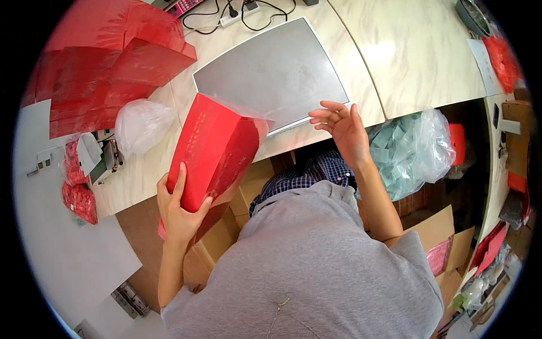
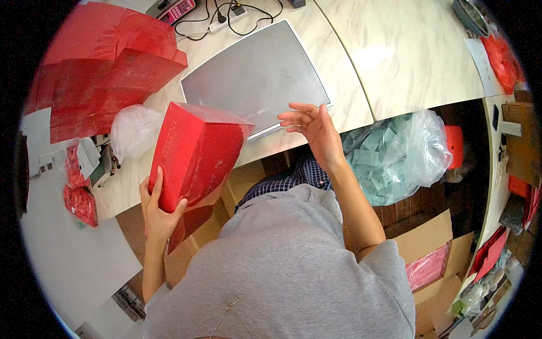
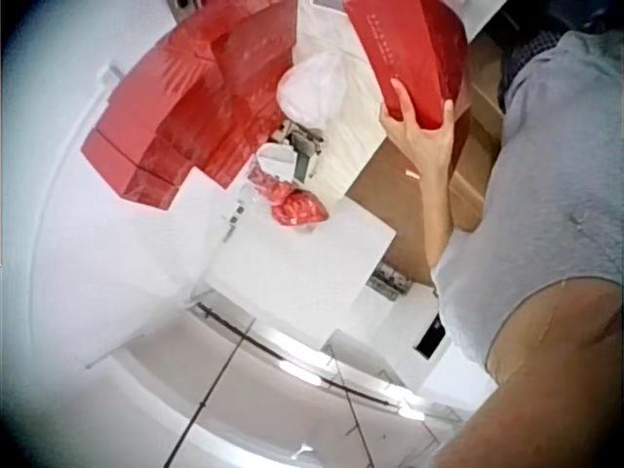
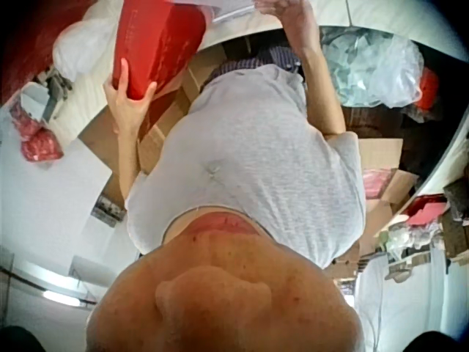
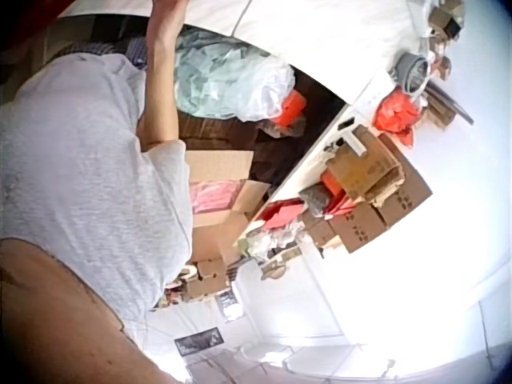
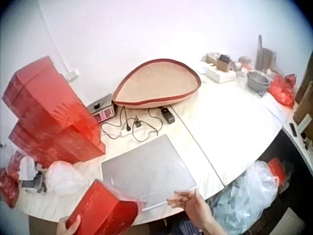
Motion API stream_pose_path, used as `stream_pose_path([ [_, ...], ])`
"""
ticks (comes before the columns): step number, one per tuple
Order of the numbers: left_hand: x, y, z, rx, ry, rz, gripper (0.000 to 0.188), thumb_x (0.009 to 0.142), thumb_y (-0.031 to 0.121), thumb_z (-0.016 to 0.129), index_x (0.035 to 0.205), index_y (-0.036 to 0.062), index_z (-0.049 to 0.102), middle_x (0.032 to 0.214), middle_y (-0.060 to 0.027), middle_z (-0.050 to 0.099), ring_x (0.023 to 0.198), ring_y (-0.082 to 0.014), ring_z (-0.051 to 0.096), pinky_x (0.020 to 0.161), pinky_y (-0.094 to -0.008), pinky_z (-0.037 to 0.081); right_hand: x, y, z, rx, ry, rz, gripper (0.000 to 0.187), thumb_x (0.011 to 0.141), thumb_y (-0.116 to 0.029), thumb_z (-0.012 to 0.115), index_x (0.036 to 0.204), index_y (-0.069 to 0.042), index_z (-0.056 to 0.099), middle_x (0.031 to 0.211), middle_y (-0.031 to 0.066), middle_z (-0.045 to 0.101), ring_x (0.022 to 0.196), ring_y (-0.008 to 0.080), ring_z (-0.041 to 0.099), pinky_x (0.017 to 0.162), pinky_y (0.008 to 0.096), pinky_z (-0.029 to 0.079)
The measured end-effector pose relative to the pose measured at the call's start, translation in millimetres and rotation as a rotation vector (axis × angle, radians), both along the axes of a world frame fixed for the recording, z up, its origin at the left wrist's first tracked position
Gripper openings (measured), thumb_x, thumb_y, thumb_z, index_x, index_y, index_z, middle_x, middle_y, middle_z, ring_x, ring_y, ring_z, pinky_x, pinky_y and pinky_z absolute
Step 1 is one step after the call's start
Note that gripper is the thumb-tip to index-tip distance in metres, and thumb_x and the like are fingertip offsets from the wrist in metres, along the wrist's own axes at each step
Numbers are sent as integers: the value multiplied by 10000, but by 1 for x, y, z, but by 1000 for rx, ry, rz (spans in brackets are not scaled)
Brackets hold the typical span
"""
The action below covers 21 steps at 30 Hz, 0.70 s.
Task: The person takes red tea gift boxes one at a time, places them into plastic bags, and then packs them into a large cardboard shipping box.
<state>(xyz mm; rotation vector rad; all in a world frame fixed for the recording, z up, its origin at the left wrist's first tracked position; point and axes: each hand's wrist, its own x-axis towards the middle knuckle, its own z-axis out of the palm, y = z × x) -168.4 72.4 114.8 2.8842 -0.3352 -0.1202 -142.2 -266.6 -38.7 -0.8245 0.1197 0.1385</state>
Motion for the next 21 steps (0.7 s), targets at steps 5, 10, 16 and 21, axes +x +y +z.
stream_pose_path([
  [5,13,-13,2,29,31,35,848,619,155,777,1384,147,411,1218,-182,409,1132,-333,436,985,-411,360,13,-14,5,60,-26,-87,598,986,-464,162,1179,-16,508,1071,196,619,999,251,578,875,359,413],
  [10,29,-29,0,13,-11,10,839,605,253,798,1362,168,445,1195,-202,428,1086,-349,448,930,-437,377,17,-20,3,84,-44,-116,599,986,-465,171,1169,-9,513,1051,198,625,970,254,589,856,356,419],
  [16,61,-54,-5,1,-67,-105,859,617,296,788,1381,176,414,1181,-210,439,1077,-355,449,931,-437,369,7,-18,5,95,-64,-145,577,989,-449,187,1145,-3,519,1018,193,630,928,248,595,830,351,427],
  [21,66,-47,-4,-134,-124,-84,1062,650,278,785,1468,106,130,1191,-175,470,1085,-320,474,952,-418,372,-5,-6,16,39,-35,-43,539,990,-435,219,1128,-7,517,999,173,627,909,235,583,833,339,422],
])
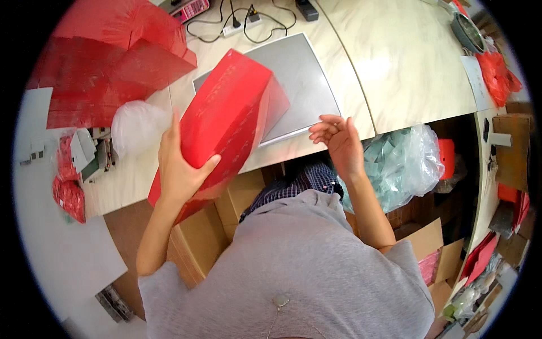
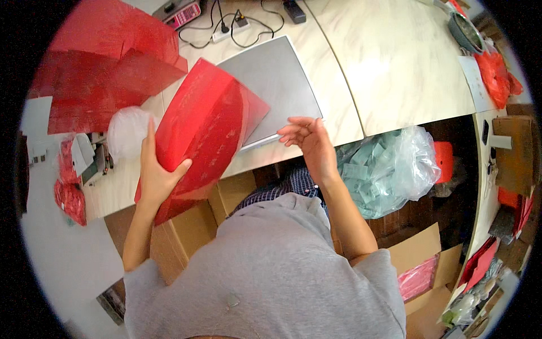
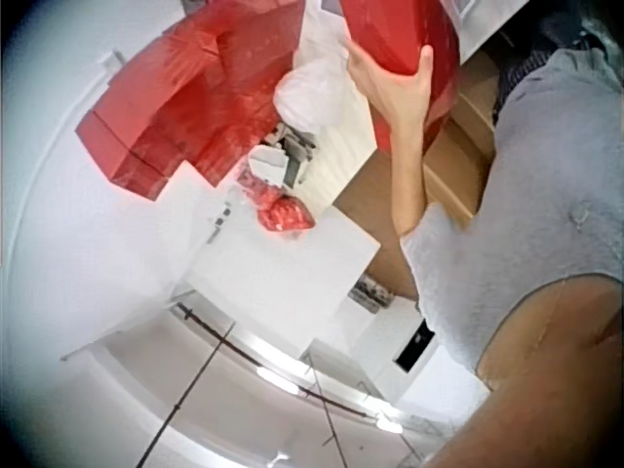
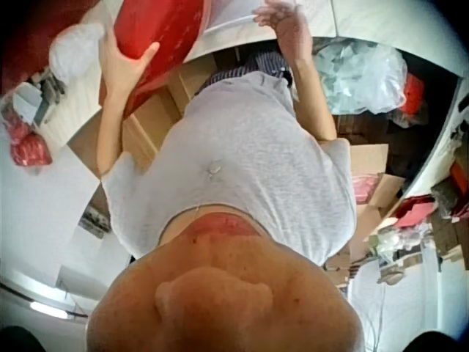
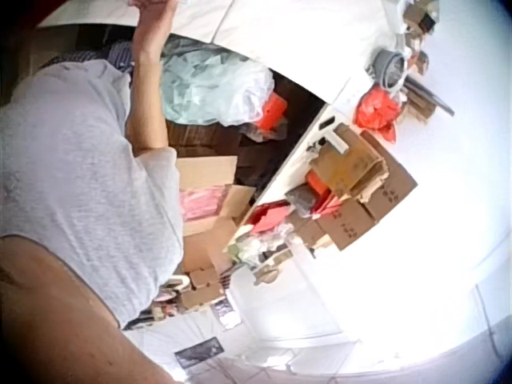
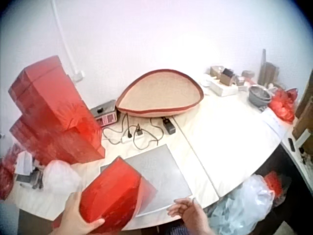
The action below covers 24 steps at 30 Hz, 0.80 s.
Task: The person takes red tea gift boxes one at a time, places them into plastic bags, and then packs them into a large cardboard shipping box.
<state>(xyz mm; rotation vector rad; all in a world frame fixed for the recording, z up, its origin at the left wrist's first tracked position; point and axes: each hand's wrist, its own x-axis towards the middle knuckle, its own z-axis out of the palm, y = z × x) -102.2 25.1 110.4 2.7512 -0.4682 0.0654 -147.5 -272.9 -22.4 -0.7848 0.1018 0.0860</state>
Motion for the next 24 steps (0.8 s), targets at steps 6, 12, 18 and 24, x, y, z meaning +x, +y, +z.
stream_pose_path([
  [6,-24,74,45,-861,11,220,1059,715,383,741,1471,115,48,1249,-134,454,1137,-255,482,978,-401,411,-6,39,-17,-214,23,80,534,967,-467,311,1192,-15,487,1073,137,601,995,207,536,875,340,397],
  [12,-83,178,7,-1525,-221,315,773,806,570,551,1400,139,310,1376,-119,395,1175,-281,471,960,-420,438,-14,113,8,-301,-376,296,583,937,-477,400,1298,-19,395,1271,138,480,1159,222,441,972,366,342],
  [18,-88,194,-72,-2090,-730,553,651,874,547,461,1367,131,374,1348,-101,438,1180,-281,467,978,-439,409,-39,147,33,-412,-681,593,1022,787,-628,565,1454,-27,77,1416,213,309,1321,306,314,1074,413,243],
  [24,-58,194,-128,-2268,-594,244,636,884,541,444,1365,131,376,1343,-99,443,1182,-282,465,983,-441,402,-49,143,40,-640,-830,819,1193,632,-422,816,1450,-17,48,1451,223,249,1351,318,260,1107,392,193],
])
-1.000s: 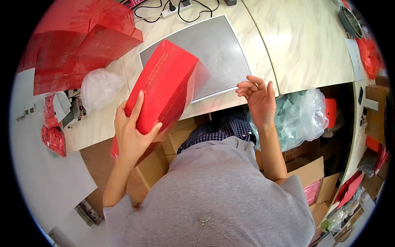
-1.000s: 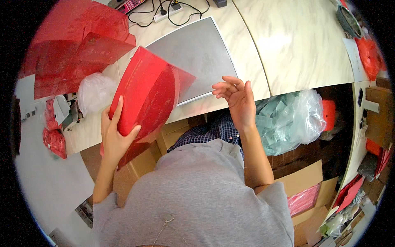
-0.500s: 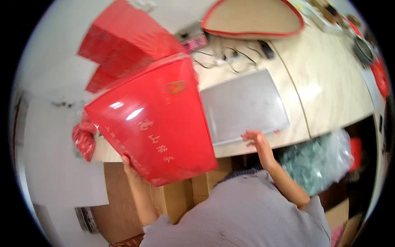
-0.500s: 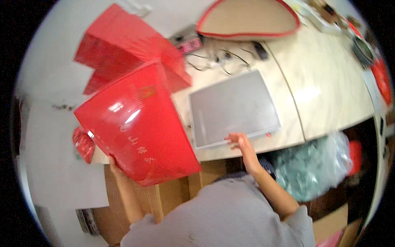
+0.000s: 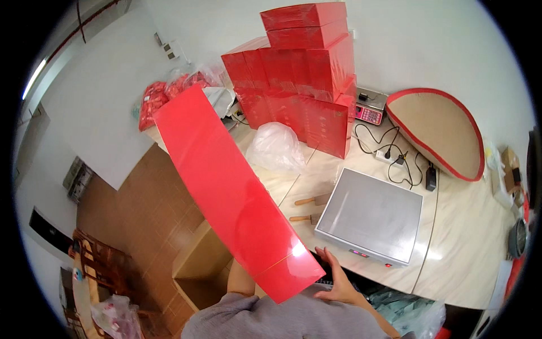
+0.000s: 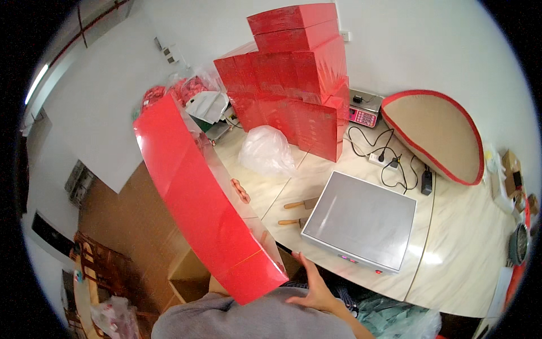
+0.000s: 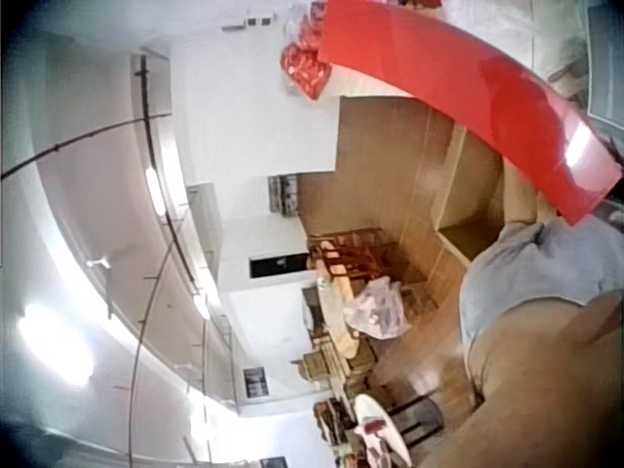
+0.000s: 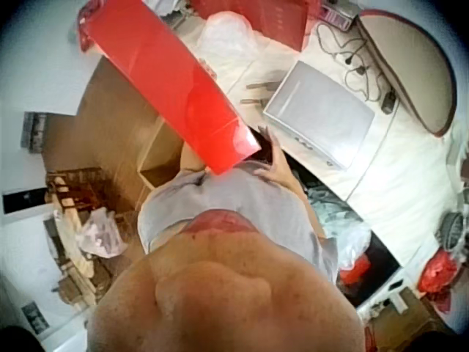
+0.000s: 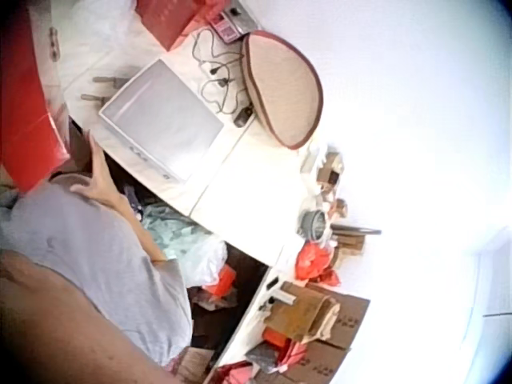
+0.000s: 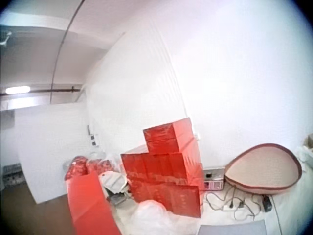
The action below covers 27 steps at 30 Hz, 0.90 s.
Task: The person takes red tea gift boxes one at a time, places them into plastic bags, and then packs them into a large cardboard shipping box.
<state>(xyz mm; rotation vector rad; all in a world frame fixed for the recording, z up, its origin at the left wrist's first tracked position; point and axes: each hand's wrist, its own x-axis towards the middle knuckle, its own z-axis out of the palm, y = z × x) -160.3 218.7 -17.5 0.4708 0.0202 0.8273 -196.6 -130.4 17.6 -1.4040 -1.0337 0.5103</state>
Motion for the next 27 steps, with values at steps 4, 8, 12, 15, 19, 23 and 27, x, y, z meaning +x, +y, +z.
stream_pose_path([
  [4,-13,15,-10,32,-59,-18,626,891,537,432,1364,131,378,1341,-98,447,1183,-283,464,986,-441,398,-8,10,10,-88,12,42,1261,587,-305,865,1447,-12,-10,1462,225,219,1367,324,224,1112,390,189],
  [8,-2,23,-27,26,-99,-64,616,899,533,421,1364,131,380,1338,-97,450,1184,-284,463,990,-442,393,-8,22,-5,-158,-170,-7,1242,584,-278,866,1439,-10,7,1454,226,230,1361,333,232,1105,397,210],
  [12,-3,32,-36,34,-127,-84,606,906,529,410,1363,131,382,1335,-96,454,1185,-284,462,993,-443,388,-6,28,0,-229,-346,97,955,614,-310,843,1368,-20,335,1382,193,373,1306,348,322,1069,420,264],
  [15,-5,39,-38,51,-130,-100,599,911,525,401,1362,131,383,1333,-95,456,1186,-285,461,995,-444,385,-9,30,1,-227,-308,50,716,691,-332,789,1256,-31,467,1262,150,481,1177,314,448,974,403,362],
  [19,8,32,-40,66,-145,-151,590,918,521,390,1361,131,385,1330,-94,460,1186,-285,459,999,-444,380,-6,21,-11,-180,-123,-22,643,688,-328,790,1207,-56,525,1218,130,524,1160,303,469,971,399,369],
  [23,15,31,-46,77,-158,-228,576,930,514,369,1365,136,383,1328,-86,465,1187,-288,459,1007,-445,371,-3,15,-11,-158,-149,-92,545,685,-305,792,1140,-85,589,1140,99,587,1108,287,511,937,409,395],
  [27,20,21,-47,58,-119,-202,595,924,531,361,1372,139,369,1346,-82,438,1204,-285,437,1014,-444,361,-4,15,-11,-181,-163,-97,554,693,-303,785,1161,-90,576,1169,94,573,1123,277,504,943,405,391],
])
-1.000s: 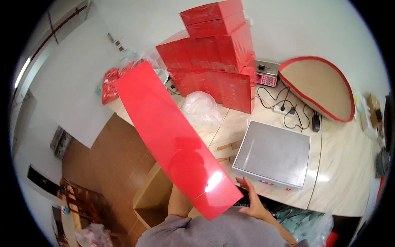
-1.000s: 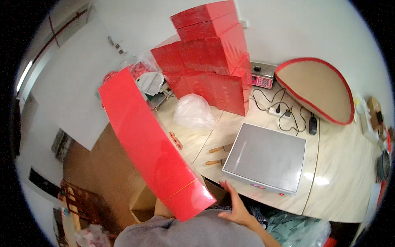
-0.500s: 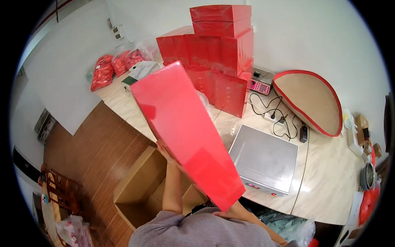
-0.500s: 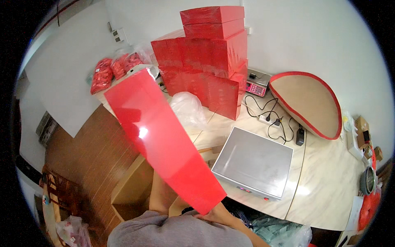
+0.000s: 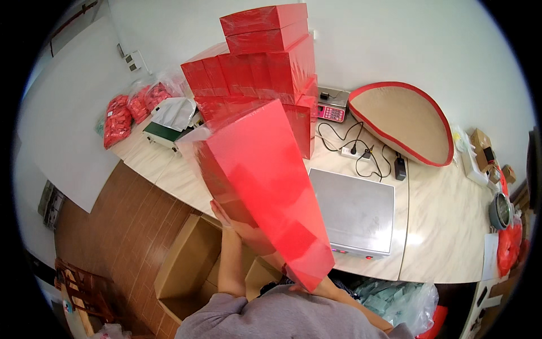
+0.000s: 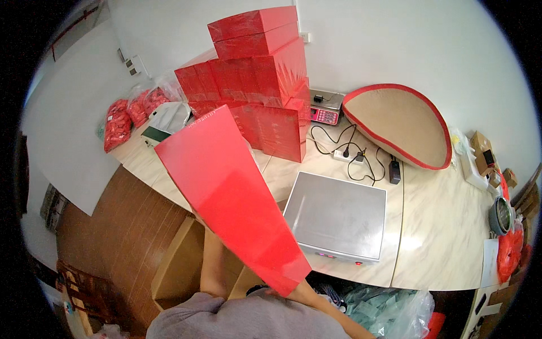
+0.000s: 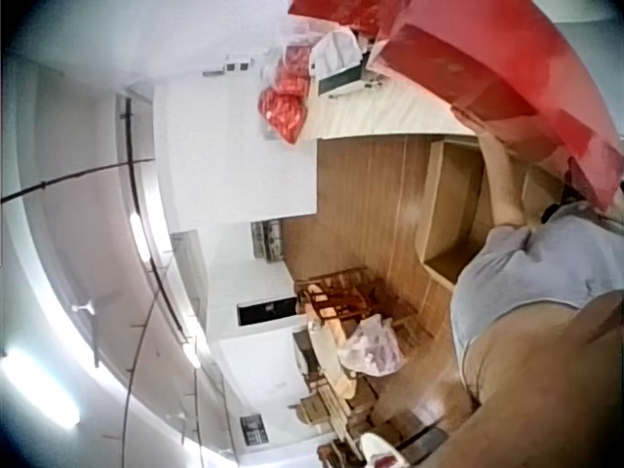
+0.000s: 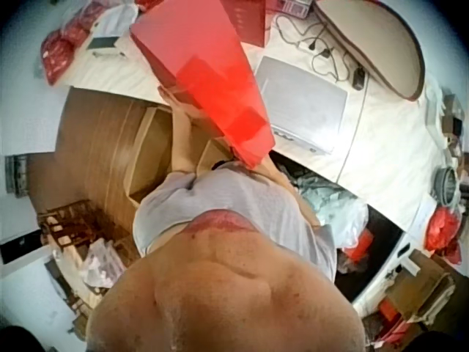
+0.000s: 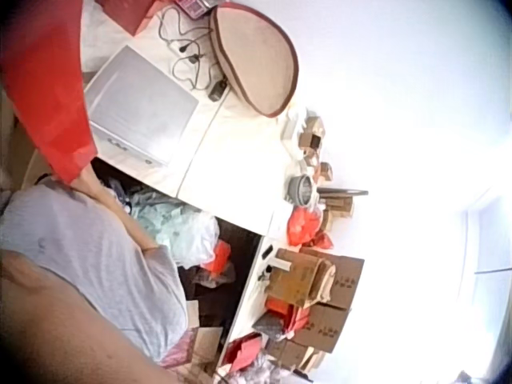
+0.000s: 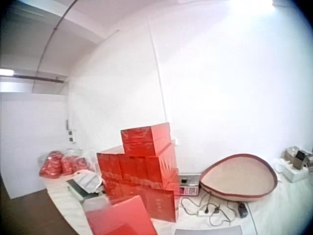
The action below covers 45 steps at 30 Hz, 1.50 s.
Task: The person takes red tea gift boxes one at a time, places them into plastic bags, and then packs them into a large cardboard shipping box.
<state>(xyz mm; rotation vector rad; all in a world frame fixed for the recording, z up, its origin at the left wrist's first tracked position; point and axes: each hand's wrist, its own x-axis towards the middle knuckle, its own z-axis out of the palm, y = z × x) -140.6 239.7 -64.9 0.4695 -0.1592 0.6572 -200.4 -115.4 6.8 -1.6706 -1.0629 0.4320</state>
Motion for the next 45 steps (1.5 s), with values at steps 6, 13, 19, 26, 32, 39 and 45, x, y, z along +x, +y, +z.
stream_pose_path([
  [6,8,-28,1,-34,47,43,624,915,555,350,1384,143,348,1373,-75,399,1230,-281,404,1025,-442,345,1,0,-3,-61,65,21,494,737,-263,758,1158,-80,575,1144,92,578,1096,257,518,917,389,407],
  [13,6,-62,9,-45,174,184,658,904,583,337,1398,148,324,1404,-68,353,1260,-277,366,1039,-440,327,5,-6,-7,-44,82,30,426,767,-241,745,1125,-69,590,1087,81,596,1035,225,546,866,366,435],
  [19,25,-92,48,82,448,478,687,895,608,326,1410,152,303,1431,-61,314,1286,-273,333,1050,-439,311,24,3,2,121,129,-106,466,764,-219,750,1143,-57,532,1085,86,572,1023,211,540,855,355,437],
  [26,10,-116,109,155,370,310,636,916,578,297,1402,167,306,1421,-37,313,1280,-258,332,1028,-428,330,66,17,63,400,254,-464,1101,621,-187,836,1404,-39,76,1336,161,323,1241,274,355,1028,389,312],
  [32,12,-104,139,265,357,368,721,876,646,324,1389,139,328,1406,-53,335,1276,-276,337,1030,-453,342,80,-28,55,786,450,-484,1107,643,-197,821,1427,-49,54,1386,126,302,1295,242,320,1068,376,270],
  [39,-21,-99,121,527,678,205,737,892,615,384,1425,119,272,1433,-120,318,1295,-276,345,1019,-412,387,102,-109,36,796,750,-630,780,748,-376,663,1361,-37,320,1260,104,478,1134,184,487,929,311,418],
  [45,16,-138,77,441,802,-449,721,920,596,337,1375,38,353,1330,-139,449,1199,-233,454,974,-364,409,152,-166,10,557,886,-779,609,841,-394,572,1307,-35,419,1220,103,536,1070,184,543,906,297,440],
])
